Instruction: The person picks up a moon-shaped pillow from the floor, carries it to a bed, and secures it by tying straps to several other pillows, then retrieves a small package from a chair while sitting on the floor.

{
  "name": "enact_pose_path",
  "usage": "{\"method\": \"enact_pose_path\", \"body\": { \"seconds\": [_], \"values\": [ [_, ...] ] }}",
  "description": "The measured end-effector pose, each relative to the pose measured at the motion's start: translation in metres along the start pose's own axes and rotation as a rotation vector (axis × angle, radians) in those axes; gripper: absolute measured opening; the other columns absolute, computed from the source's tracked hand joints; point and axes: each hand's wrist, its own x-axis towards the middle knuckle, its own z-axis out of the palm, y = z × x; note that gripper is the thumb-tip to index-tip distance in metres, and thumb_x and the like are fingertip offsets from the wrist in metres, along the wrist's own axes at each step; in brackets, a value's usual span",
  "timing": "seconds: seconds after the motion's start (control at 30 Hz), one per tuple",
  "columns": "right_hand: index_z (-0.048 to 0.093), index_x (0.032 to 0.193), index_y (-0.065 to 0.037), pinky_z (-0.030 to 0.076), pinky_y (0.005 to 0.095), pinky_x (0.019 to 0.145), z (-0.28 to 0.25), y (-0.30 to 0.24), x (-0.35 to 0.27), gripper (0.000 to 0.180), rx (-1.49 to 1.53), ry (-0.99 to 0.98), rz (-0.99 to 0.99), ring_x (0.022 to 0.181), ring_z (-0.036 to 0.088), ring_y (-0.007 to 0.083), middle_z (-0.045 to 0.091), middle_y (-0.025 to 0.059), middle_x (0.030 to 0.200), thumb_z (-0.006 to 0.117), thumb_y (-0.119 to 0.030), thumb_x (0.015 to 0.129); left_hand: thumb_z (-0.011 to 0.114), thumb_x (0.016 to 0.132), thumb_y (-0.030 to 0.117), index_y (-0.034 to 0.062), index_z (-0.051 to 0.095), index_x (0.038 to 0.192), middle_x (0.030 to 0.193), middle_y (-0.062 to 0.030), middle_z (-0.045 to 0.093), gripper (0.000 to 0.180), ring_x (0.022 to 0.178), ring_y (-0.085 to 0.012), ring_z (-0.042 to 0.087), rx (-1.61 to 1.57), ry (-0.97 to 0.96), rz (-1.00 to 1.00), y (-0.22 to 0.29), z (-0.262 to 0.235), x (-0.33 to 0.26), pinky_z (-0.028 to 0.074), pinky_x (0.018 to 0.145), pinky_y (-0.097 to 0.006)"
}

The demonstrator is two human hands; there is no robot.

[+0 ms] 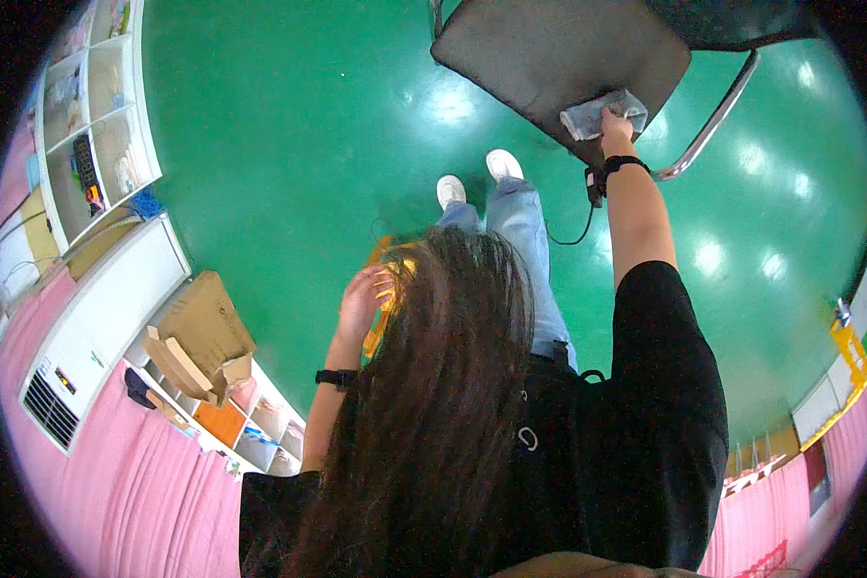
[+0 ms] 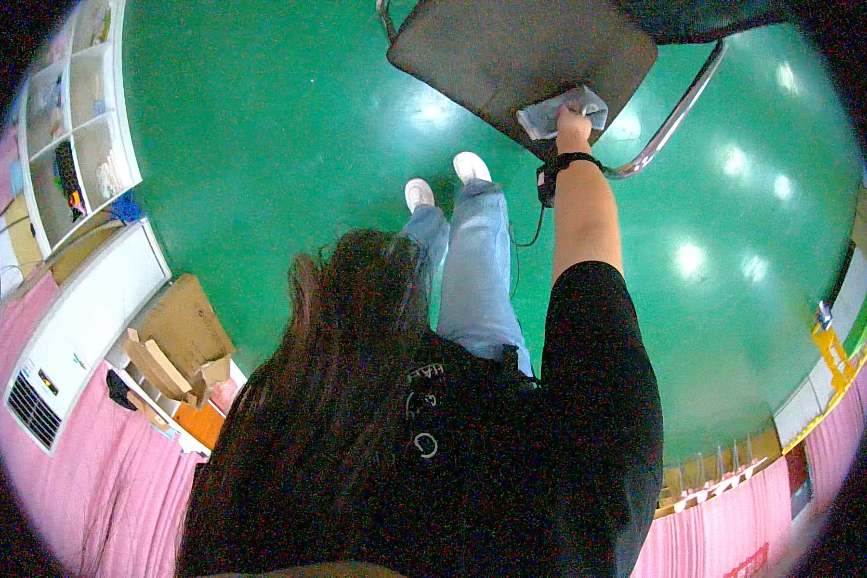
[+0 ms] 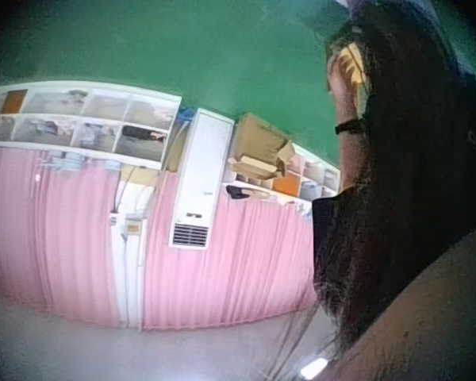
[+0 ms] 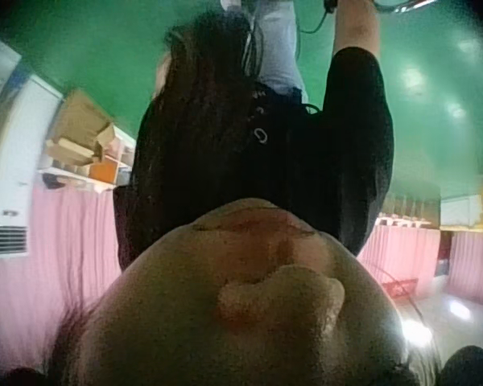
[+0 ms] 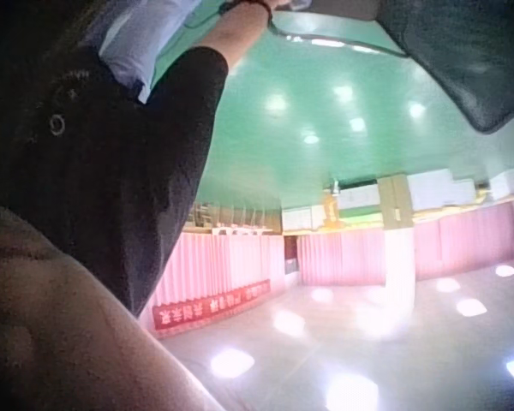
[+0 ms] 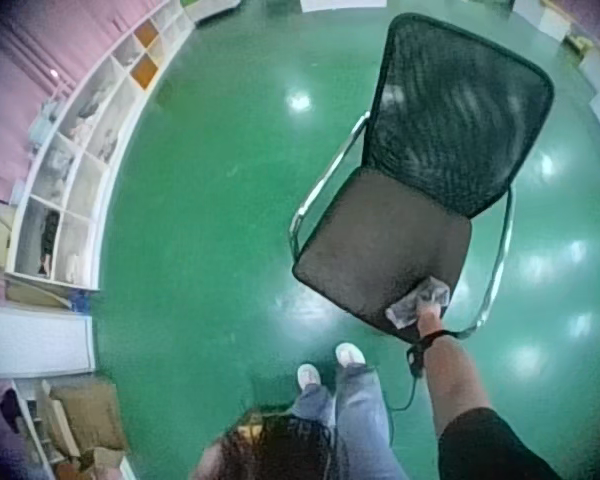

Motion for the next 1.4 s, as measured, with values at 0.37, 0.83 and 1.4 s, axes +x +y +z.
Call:
{"method": "enact_pose_path", "body": {
  "seconds": [0.37, 0.83, 1.4],
  "values": [
    [0.059, 0.101, 0.003, 0.044, 0.0302, 0.075, -0.003, 0.055, -0.128, 0.029, 1.205, -0.365, -0.173, 0.086, 0.057, 0.0168, 0.061, 0.0067, 0.096, 0.068, -0.006, 0.074, 0.046, 0.088, 0.013, 0.0061, 0.053, 0.103, 0.094, -0.006, 0.059, 0.018, 0.087, -0.0162, 0.056, 0.346, -0.084, 0.052, 0.036, -0.012, 0.037, 0.044, 0.074, -0.029],
    [0.054, 0.109, 0.003, 0.04, 0.031, 0.079, 0.084, 0.209, -0.146, 0.026, 1.146, -0.175, -0.084, 0.089, 0.053, 0.0175, 0.059, 0.0067, 0.099, 0.052, -0.006, 0.085, 0.045, 0.086, 0.012, 0.0054, 0.054, 0.101, 0.092, -0.0056, 0.059, 0.018, 0.085, -0.0146, 0.056, 0.555, -0.13, 0.015, 0.004, 0.007, 0.061, 0.045, 0.072, -0.029],
    [0.044, 0.113, 0.001, 0.044, 0.0369, 0.079, 0.21, 0.516, 0.094, 0.039, 0.495, 0.444, 0.165, 0.096, 0.056, 0.0265, 0.057, 0.0159, 0.104, 0.058, -0.014, 0.079, 0.047, 0.087, 0.017, -0.0008, 0.052, 0.109, 0.1, -0.0121, 0.059, 0.028, 0.094, -0.0209, 0.056, 0.683, -0.928, 0.445, -0.065, 0.303, 0.3, 0.044, 0.081, -0.031]
  ]
}}
